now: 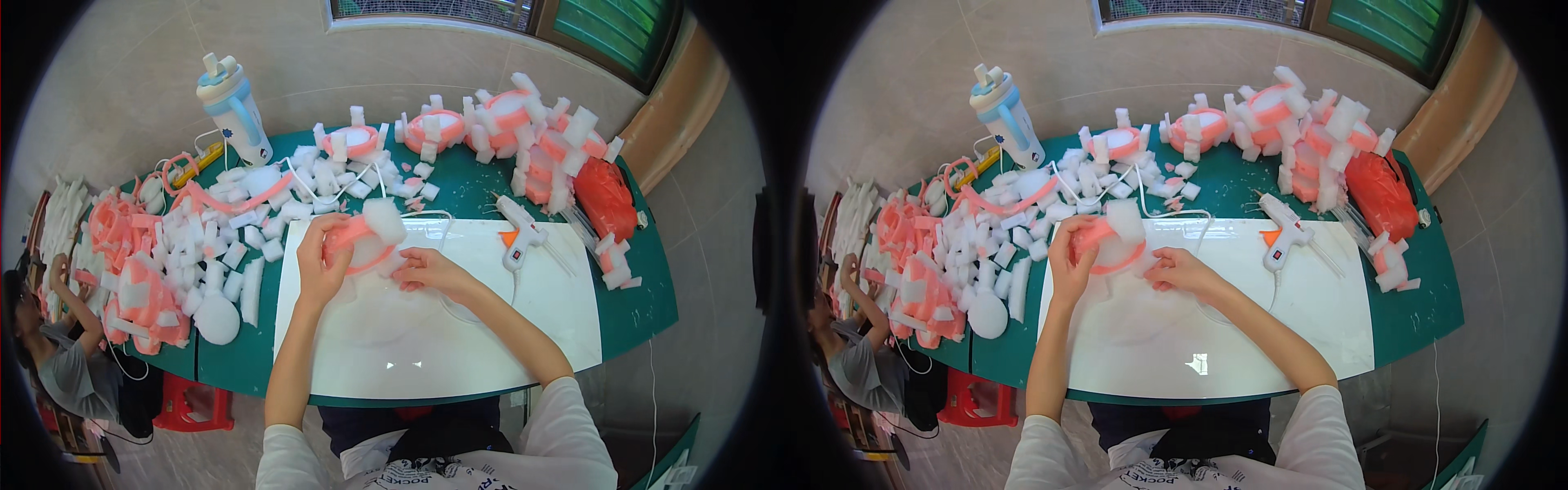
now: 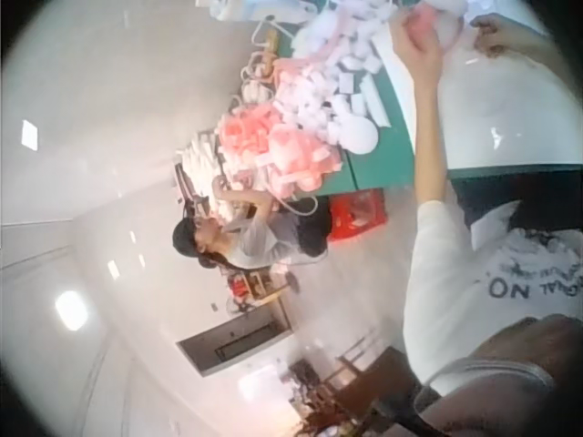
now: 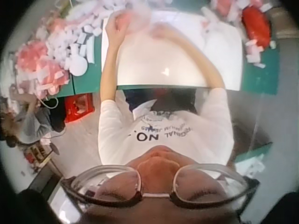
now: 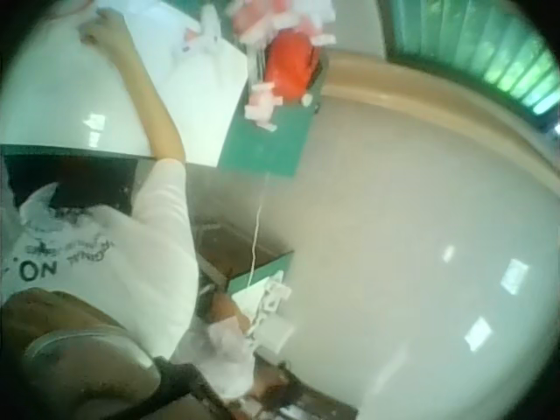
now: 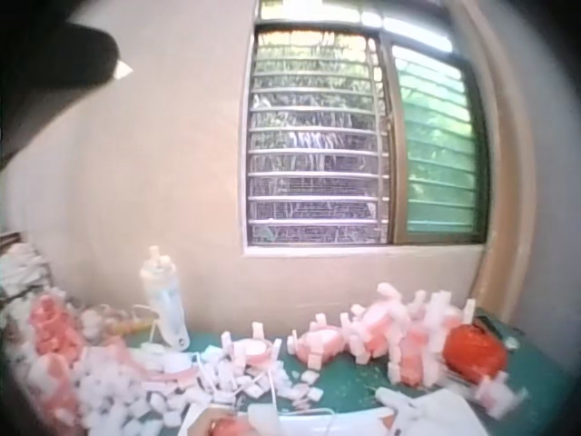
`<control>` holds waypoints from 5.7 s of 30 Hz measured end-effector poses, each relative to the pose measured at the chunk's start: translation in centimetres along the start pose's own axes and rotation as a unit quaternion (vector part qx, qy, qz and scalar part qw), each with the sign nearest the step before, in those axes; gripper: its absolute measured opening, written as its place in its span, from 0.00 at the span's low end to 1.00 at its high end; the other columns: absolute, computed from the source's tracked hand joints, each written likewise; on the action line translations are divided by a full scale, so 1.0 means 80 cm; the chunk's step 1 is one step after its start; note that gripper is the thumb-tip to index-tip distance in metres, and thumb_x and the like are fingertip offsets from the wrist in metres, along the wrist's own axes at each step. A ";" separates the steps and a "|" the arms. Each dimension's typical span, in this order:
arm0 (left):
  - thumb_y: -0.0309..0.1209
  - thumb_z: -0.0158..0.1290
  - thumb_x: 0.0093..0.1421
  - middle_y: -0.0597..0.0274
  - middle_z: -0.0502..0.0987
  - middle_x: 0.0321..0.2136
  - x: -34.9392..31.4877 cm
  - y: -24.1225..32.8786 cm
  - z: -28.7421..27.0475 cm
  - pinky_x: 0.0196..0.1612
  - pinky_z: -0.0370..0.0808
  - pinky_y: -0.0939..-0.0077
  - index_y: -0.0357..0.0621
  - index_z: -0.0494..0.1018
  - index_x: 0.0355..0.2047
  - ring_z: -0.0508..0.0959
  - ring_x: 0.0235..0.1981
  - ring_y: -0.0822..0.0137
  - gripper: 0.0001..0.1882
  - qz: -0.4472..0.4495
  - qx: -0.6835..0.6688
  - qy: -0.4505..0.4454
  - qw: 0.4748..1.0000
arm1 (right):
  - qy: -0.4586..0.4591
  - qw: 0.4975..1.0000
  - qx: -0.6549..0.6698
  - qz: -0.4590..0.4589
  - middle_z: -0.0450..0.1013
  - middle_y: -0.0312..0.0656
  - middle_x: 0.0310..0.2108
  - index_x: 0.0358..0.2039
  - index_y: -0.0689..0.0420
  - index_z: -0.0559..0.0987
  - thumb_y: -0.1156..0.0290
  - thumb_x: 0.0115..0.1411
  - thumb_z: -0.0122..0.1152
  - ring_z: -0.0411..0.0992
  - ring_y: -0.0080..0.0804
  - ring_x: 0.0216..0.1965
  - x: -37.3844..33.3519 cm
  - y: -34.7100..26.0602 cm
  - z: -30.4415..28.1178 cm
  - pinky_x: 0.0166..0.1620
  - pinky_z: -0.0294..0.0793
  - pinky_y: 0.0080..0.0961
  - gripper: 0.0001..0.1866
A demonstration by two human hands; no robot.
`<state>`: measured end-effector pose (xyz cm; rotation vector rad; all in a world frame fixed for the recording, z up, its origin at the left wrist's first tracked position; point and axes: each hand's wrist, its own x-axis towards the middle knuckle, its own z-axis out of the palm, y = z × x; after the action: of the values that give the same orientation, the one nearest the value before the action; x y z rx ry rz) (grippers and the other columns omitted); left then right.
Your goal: Assembling and gluing together pink and white foam pieces using a hot glue gun.
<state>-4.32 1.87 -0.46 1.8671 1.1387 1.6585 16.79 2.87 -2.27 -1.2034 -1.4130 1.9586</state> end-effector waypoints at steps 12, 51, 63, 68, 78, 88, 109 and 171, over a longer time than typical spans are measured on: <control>0.21 0.50 0.46 0.56 0.74 0.43 0.004 0.014 0.002 0.51 0.63 0.69 0.39 0.74 0.39 0.72 0.44 0.56 0.17 0.083 0.110 -0.080 0.987 | 0.026 0.999 0.019 -0.005 0.74 0.45 0.31 0.51 0.72 0.63 0.75 0.58 0.51 0.72 0.24 0.24 0.008 0.016 0.001 0.26 0.71 0.17 0.21; 0.21 0.60 0.45 0.55 0.76 0.41 -0.004 0.012 0.009 0.44 0.71 0.74 0.39 0.75 0.38 0.76 0.42 0.60 0.17 0.064 0.085 -0.061 0.992 | 0.110 0.921 -0.300 -0.223 0.67 0.37 0.17 0.22 0.60 0.74 0.72 0.55 0.57 0.63 0.22 0.17 -0.155 -0.071 0.040 0.21 0.61 0.20 0.07; 0.21 0.56 0.49 0.54 0.76 0.42 -0.007 0.015 0.010 0.47 0.70 0.73 0.39 0.75 0.41 0.76 0.43 0.61 0.16 0.078 0.098 -0.062 0.990 | 0.507 0.784 -0.357 0.025 0.73 0.52 0.29 0.38 0.66 0.71 0.53 0.49 0.61 0.73 0.45 0.32 -0.119 0.046 -0.104 0.35 0.71 0.37 0.27; 0.22 0.56 0.50 0.56 0.76 0.42 -0.009 0.009 0.014 0.47 0.70 0.73 0.41 0.75 0.42 0.75 0.44 0.60 0.16 0.087 0.094 -0.060 0.990 | 0.566 0.709 -0.415 0.072 0.73 0.54 0.31 0.36 0.67 0.71 0.52 0.46 0.62 0.73 0.50 0.35 -0.086 0.051 -0.108 0.38 0.71 0.40 0.29; 0.23 0.56 0.50 0.56 0.76 0.42 -0.008 0.009 0.014 0.47 0.70 0.73 0.41 0.75 0.41 0.75 0.44 0.60 0.16 0.090 0.089 -0.066 0.990 | 0.472 0.879 0.072 -0.004 0.64 0.35 0.12 0.24 0.60 0.72 0.59 0.47 0.58 0.61 0.21 0.09 -0.103 0.057 -0.156 0.11 0.58 0.17 0.15; 0.25 0.57 0.50 0.55 0.76 0.41 -0.007 0.016 0.013 0.46 0.70 0.72 0.39 0.71 0.45 0.76 0.41 0.60 0.20 0.014 0.043 -0.060 0.997 | 0.369 0.854 0.132 -0.342 0.68 0.40 0.20 0.45 0.60 0.64 0.69 0.54 0.56 0.66 0.21 0.19 -0.108 0.019 -0.075 0.17 0.63 0.14 0.20; 0.25 0.61 0.44 0.59 0.76 0.35 -0.005 0.020 0.013 0.39 0.71 0.76 0.40 0.73 0.39 0.75 0.35 0.66 0.19 -0.005 0.016 -0.060 0.998 | 0.116 0.957 0.046 -0.261 0.71 0.51 0.35 0.33 0.60 0.69 0.72 0.52 0.54 0.67 0.26 0.13 -0.099 0.036 0.011 0.16 0.62 0.18 0.09; 0.25 0.61 0.46 0.60 0.76 0.33 -0.005 0.016 0.017 0.39 0.72 0.74 0.41 0.73 0.32 0.75 0.36 0.62 0.12 0.021 0.021 -0.040 0.999 | 0.345 0.866 0.240 -0.272 0.72 0.56 0.41 0.43 0.63 0.65 0.65 0.56 0.46 0.65 0.27 0.11 -0.106 0.029 -0.112 0.12 0.62 0.18 0.18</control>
<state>-2.63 1.09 -0.08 1.9790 1.1174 1.5775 29.08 0.38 -1.97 -0.9690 -0.7126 1.1881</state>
